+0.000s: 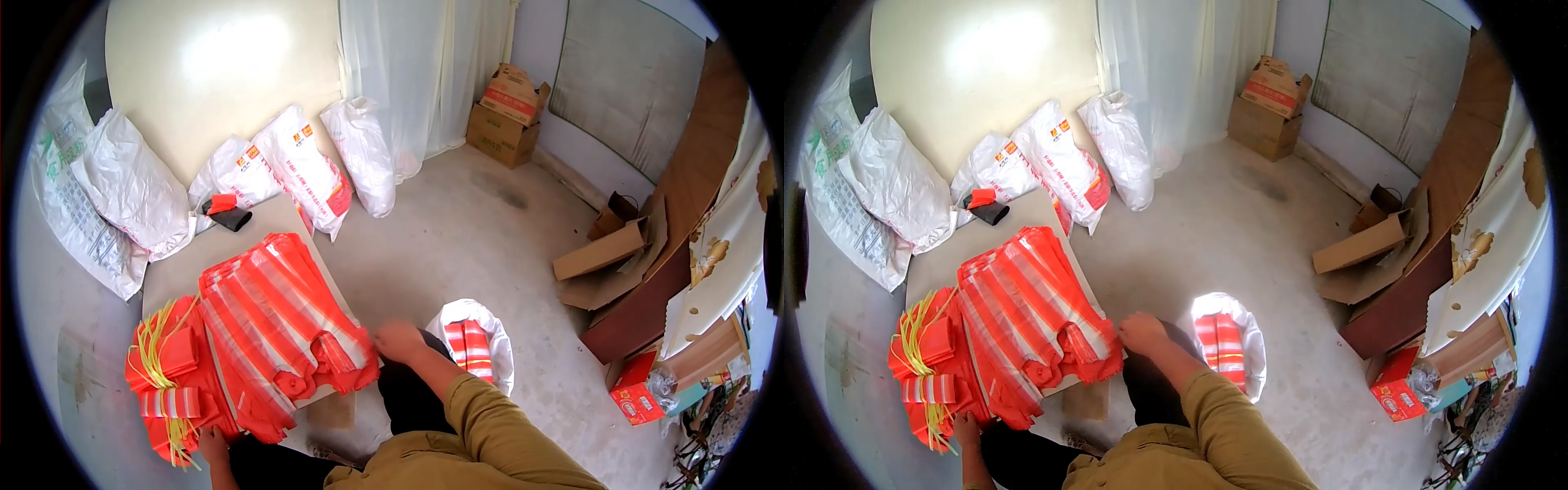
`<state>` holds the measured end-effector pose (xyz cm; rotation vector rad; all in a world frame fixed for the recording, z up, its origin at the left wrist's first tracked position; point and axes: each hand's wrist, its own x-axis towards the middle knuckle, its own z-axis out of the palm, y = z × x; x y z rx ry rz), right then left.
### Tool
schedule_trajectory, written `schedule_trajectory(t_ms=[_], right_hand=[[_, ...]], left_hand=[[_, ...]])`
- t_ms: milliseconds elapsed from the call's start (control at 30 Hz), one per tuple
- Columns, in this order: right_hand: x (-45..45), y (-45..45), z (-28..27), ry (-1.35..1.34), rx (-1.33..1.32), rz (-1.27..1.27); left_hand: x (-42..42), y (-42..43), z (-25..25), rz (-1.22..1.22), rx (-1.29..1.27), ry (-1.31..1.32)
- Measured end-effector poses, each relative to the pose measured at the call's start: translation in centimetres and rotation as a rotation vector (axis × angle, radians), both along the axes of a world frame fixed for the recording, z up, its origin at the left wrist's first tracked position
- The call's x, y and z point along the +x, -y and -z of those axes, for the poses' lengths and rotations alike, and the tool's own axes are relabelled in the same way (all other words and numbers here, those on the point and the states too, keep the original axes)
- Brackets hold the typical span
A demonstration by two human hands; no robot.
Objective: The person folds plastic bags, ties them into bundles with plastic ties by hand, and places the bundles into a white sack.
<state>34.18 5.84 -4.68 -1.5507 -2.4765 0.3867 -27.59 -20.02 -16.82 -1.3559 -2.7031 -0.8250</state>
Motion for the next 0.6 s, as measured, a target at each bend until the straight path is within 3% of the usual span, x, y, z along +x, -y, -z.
schedule_trajectory(t_ms=[100,600], right_hand=[[-0.1,0.1,-0.3,-0.013,0.002,-0.009],[0.1,-0.3,0.5,0.018,-0.04,-0.012]], left_hand=[[3.0,-0.2,-4.3,-0.079,-0.128,0.135],[2.9,-0.3,-3.7,-0.117,-0.102,0.148]])
